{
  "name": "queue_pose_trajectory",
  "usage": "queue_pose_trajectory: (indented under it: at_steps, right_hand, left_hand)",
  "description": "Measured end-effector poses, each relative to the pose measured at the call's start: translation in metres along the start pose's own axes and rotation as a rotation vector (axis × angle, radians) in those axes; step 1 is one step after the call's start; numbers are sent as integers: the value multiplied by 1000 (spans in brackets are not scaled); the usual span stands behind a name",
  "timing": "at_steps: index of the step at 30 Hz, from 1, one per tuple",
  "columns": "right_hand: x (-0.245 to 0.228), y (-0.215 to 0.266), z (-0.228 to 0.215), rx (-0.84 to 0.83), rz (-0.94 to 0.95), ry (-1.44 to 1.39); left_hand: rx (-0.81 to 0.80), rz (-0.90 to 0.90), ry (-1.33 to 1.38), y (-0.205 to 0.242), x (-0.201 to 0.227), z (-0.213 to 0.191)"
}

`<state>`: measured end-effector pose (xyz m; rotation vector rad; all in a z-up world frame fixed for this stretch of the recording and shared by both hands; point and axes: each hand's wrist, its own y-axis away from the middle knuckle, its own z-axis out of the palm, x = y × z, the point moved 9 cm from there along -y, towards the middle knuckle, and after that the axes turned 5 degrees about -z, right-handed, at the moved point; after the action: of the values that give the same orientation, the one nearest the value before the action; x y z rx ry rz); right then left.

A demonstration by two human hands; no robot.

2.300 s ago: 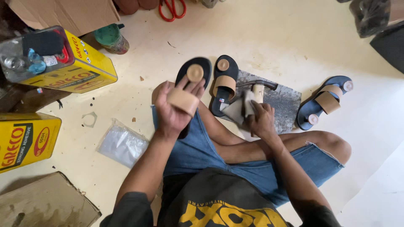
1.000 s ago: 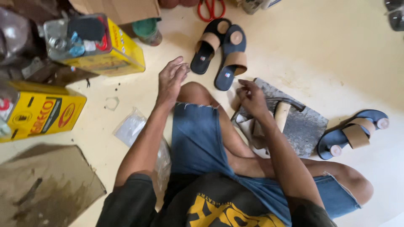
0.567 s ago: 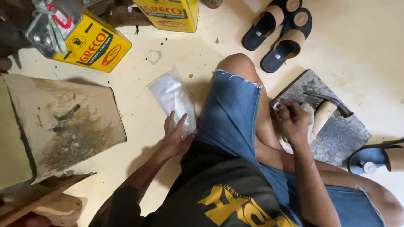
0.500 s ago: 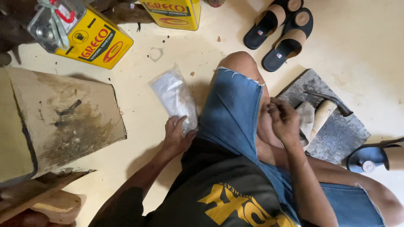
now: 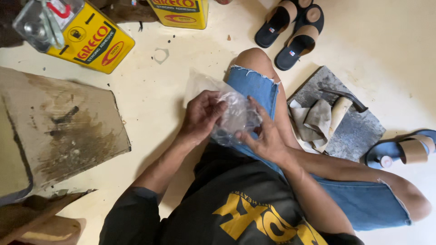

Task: The person wipes down sandals with a cloth, places them into a plastic bag, and ties the bag closed.

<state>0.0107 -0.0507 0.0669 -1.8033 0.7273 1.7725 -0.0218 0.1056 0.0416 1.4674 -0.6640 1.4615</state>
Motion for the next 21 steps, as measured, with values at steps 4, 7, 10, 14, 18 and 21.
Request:
queue_pose_trajectory:
  at_steps: [4,7,10,14,18,21]
  right_hand:
    - [33,16,-68,427,45,168]
    - [47,34,-89,575,63,-50]
    - [33,47,-102,676,-33,-24]
    - [-56,58,-90,627,-690,439]
    - [-92,17,-43,276,-602,441]
    - [-75,-20,-26,9,-236,894]
  left_hand:
    - [-257,-35,-32,7,-21,37]
    - [-331,15,-204,23,-9,48]
    - [-332,150,-359,35,9,57]
    - [-269,286,-491,35,7,56]
    - [-225,384,-586,31,-8,52]
    - [-176,379,-835,28,-20,47]
